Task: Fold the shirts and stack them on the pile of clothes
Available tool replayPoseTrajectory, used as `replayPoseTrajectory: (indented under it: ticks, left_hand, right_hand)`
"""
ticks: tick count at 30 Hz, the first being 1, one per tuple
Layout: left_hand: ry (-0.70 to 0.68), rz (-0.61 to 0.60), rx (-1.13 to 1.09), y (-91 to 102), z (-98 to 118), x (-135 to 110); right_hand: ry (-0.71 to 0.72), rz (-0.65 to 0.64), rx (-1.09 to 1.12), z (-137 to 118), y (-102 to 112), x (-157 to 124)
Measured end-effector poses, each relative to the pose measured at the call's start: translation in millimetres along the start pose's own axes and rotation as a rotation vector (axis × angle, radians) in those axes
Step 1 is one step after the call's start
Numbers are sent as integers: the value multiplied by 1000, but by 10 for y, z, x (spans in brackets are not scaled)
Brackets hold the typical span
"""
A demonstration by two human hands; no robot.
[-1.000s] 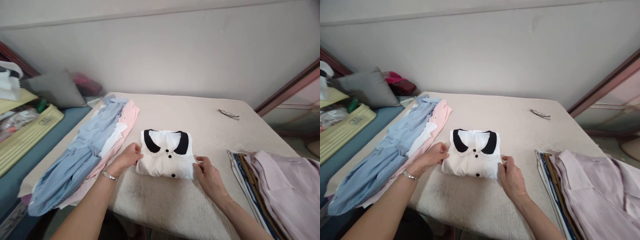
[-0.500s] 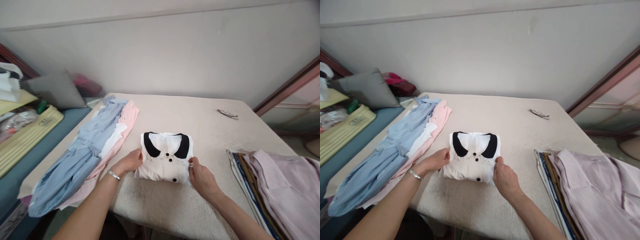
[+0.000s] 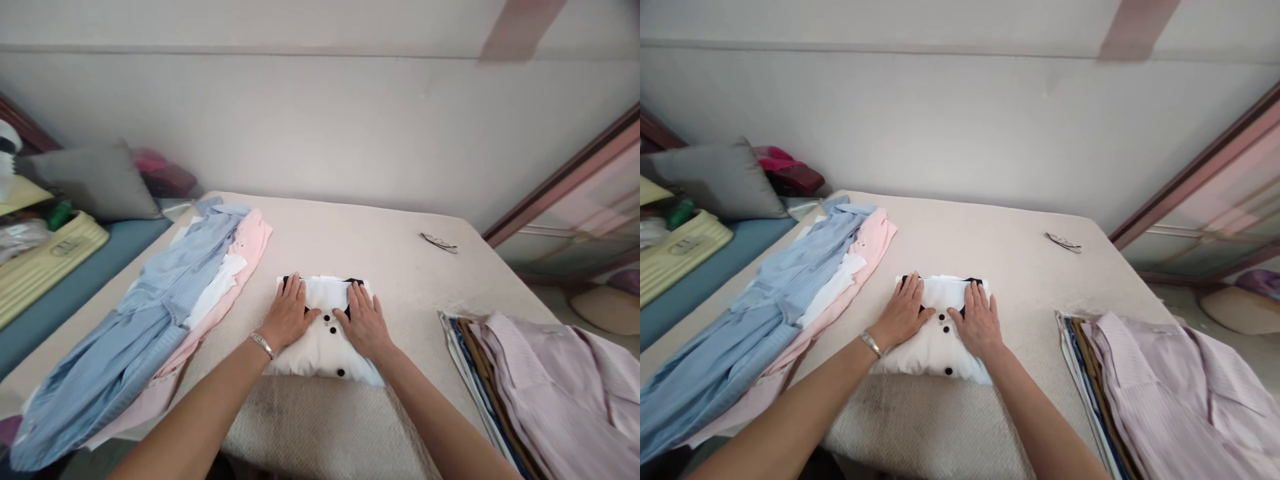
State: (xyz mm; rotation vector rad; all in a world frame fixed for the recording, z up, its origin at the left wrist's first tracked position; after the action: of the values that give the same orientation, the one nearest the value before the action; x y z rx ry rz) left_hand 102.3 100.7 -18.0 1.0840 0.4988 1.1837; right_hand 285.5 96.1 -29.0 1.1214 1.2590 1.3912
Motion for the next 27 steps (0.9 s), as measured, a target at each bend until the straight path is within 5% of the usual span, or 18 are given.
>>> replayPoseTrajectory:
  ticks: [6, 9, 12, 16, 21, 24, 27]
  left_hand:
    - [51, -60, -44, 47, -53, 81]
    - [95, 0, -72, 168, 141, -68]
    - [79, 66, -72, 141, 413, -350]
    - [8, 51, -42, -115, 566, -627]
    - [-43, -7, -40, -231, 484, -612]
    - [7, -41, -102, 20, 392, -572]
    - [291, 97, -171, 577, 73, -682]
  right_hand:
    - [10, -79, -1, 57, -26, 152]
    - [-12, -122, 49, 59, 151, 11]
    - [-39, 0, 53, -57, 322, -268]
    - [-67, -20, 18, -255, 93, -591]
    - [-74, -53, -39, -292, -108, -630]
    - [-68, -50, -37, -288, -80, -609]
    - [-73, -23, -38, -289, -41, -619]
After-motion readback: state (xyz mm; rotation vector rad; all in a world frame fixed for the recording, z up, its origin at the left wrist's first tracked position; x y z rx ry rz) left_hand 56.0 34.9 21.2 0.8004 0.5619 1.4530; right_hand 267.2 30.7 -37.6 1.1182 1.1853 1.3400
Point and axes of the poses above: each hand's wrist, its own x-axis towards the middle knuckle, its own y-axis out of the back of the hand, z = x × y, the point moved 8 cm from there along x, towards the middle knuckle, and after that the axes turned 15 degrees about -x, right-handed, at the moved point
